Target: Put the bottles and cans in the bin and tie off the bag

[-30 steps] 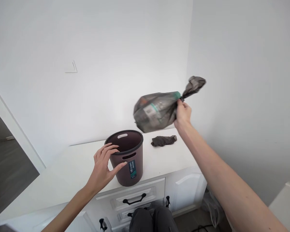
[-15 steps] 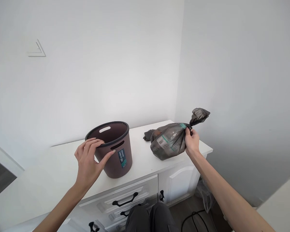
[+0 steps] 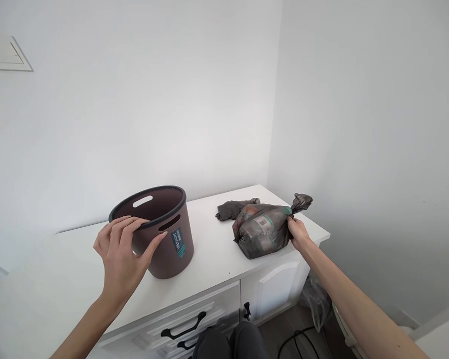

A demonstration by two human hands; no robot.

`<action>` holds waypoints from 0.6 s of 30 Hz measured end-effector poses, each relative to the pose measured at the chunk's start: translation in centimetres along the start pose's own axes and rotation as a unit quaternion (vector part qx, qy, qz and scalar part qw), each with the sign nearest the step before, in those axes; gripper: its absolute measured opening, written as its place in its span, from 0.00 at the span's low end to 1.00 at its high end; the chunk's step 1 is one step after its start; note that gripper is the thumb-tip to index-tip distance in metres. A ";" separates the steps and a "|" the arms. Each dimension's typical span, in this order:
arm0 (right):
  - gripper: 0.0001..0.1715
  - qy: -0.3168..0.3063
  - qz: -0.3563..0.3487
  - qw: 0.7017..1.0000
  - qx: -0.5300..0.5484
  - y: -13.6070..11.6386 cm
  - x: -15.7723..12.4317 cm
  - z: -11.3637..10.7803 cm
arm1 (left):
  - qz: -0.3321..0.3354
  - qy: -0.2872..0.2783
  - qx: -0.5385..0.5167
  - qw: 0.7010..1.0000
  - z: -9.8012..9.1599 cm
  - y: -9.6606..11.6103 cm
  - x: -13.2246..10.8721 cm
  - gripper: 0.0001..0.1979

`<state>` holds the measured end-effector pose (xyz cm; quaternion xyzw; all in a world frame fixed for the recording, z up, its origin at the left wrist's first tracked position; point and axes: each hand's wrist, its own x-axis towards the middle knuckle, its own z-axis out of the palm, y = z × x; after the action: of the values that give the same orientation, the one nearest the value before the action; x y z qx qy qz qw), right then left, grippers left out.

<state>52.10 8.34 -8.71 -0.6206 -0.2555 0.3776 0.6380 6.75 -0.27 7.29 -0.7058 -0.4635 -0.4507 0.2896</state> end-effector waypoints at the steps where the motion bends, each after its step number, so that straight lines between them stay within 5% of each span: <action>1: 0.15 0.000 0.001 1.000 -0.010 -0.1 -0.2 -0.2 | 0.001 0.000 0.000 1.000 0.0 0.0 0.0 0.16; 6: 0.37 0.054 -0.047 0.996 -0.059 0.0 -4.9 -1.2 | 0.004 0.001 -0.001 1.000 -0.1 -0.1 -0.2 0.17; 9: 0.47 0.021 -0.131 0.980 -0.150 1.2 -9.8 -1.2 | 0.003 0.003 -0.003 1.000 -0.2 -0.1 -0.4 0.17; 13: 0.57 -0.044 -0.180 0.951 -0.249 3.2 -14.2 0.8 | 0.004 0.006 -0.006 1.000 -0.2 -0.2 -0.7 0.17; 18: 0.57 -0.045 -0.180 0.950 -0.251 4.0 -15.2 4.1 | 0.004 -0.007 -0.016 1.000 -0.2 -0.5 -0.6 0.17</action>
<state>39.32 -1.58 -10.04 -0.6869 -0.4775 0.2076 0.5069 6.10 -0.44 6.85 -0.7152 -0.4551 -0.4523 0.2771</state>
